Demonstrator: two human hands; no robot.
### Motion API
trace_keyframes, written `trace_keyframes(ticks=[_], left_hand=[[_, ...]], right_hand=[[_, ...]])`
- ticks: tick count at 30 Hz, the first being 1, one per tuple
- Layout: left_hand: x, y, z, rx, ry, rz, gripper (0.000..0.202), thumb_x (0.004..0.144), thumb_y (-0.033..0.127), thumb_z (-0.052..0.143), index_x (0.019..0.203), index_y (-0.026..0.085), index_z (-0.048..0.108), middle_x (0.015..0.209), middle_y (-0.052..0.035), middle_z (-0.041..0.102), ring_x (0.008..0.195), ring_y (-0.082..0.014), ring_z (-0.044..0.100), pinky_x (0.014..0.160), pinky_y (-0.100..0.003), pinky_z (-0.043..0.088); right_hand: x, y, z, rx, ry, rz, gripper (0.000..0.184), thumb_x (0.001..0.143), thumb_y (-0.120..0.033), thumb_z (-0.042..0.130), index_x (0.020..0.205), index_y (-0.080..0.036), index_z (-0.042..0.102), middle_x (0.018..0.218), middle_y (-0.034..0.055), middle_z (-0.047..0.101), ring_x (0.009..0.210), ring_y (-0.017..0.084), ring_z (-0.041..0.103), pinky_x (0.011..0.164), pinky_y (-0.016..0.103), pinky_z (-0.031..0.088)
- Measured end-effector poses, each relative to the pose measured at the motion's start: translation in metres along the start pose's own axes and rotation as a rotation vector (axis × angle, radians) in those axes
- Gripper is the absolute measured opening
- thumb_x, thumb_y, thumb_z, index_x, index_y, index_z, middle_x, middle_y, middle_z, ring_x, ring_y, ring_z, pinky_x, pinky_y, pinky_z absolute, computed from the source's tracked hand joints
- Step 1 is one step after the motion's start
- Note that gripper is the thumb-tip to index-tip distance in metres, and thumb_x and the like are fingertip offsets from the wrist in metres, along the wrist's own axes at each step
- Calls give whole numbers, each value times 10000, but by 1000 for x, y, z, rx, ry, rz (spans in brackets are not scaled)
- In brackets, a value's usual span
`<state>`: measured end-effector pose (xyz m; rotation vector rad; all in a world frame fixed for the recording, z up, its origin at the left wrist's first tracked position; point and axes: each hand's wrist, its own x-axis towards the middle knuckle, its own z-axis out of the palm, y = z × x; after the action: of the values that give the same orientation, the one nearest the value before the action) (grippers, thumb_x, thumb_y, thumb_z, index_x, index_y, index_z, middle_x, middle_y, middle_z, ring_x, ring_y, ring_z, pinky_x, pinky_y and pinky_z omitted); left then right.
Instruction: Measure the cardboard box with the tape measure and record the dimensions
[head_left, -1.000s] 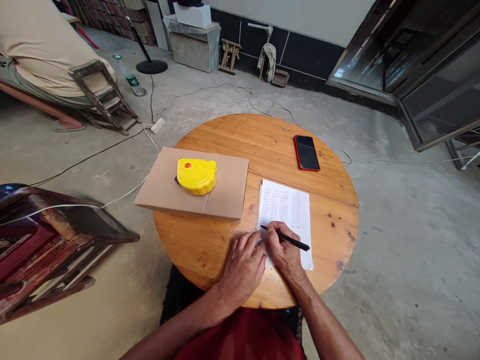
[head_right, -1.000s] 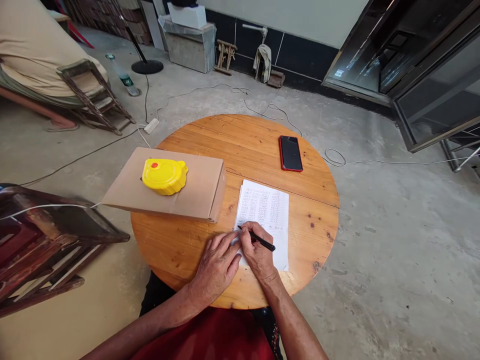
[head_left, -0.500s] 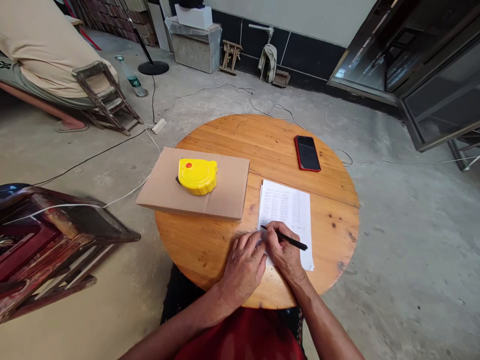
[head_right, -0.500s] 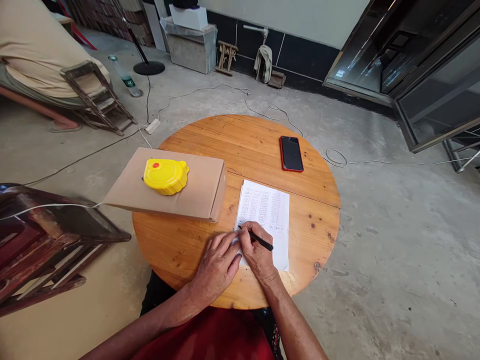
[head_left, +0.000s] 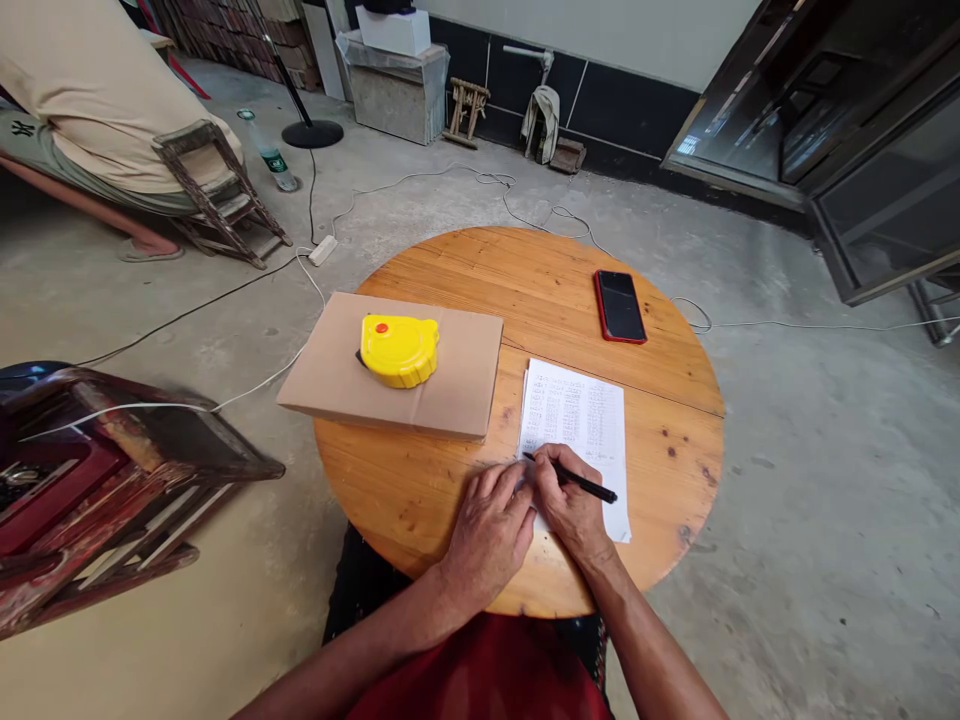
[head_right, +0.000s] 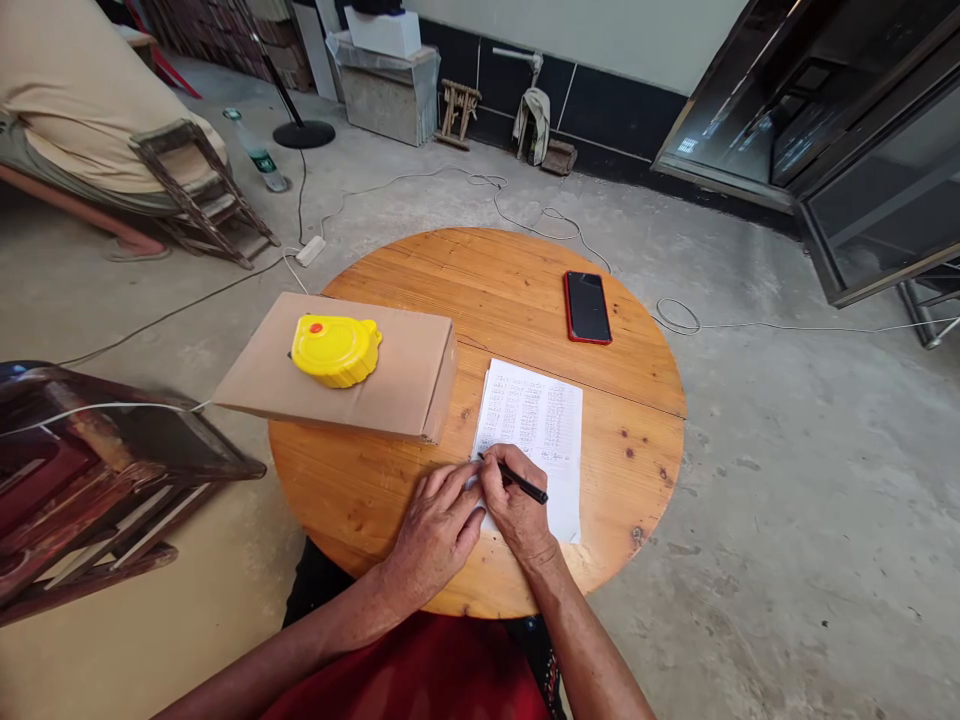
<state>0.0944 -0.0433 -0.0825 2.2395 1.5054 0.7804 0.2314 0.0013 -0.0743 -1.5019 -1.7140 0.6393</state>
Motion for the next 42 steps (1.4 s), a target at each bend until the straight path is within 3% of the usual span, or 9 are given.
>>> trace_keyframes(ticks=[18, 42], left_hand=[[1, 1, -2, 1, -20, -1, 388, 867, 116, 558, 1247, 194, 585, 1303, -74, 612, 1180, -262, 515, 1016, -455, 448], [0, -1, 0, -1, -23, -5, 378, 868, 131, 567, 1240, 194, 591, 1319, -70, 607, 1181, -266, 507, 1014, -456, 447]], right_hand=[[-4, 1, 1, 78, 45, 76, 201, 910, -311, 517, 780, -200, 622, 649, -18, 618, 581, 148, 563, 572, 264, 453], [-3, 3, 3, 83, 45, 43, 196, 918, -282, 523, 789, -185, 634, 659, -18, 615, 585, 134, 556, 572, 249, 433]])
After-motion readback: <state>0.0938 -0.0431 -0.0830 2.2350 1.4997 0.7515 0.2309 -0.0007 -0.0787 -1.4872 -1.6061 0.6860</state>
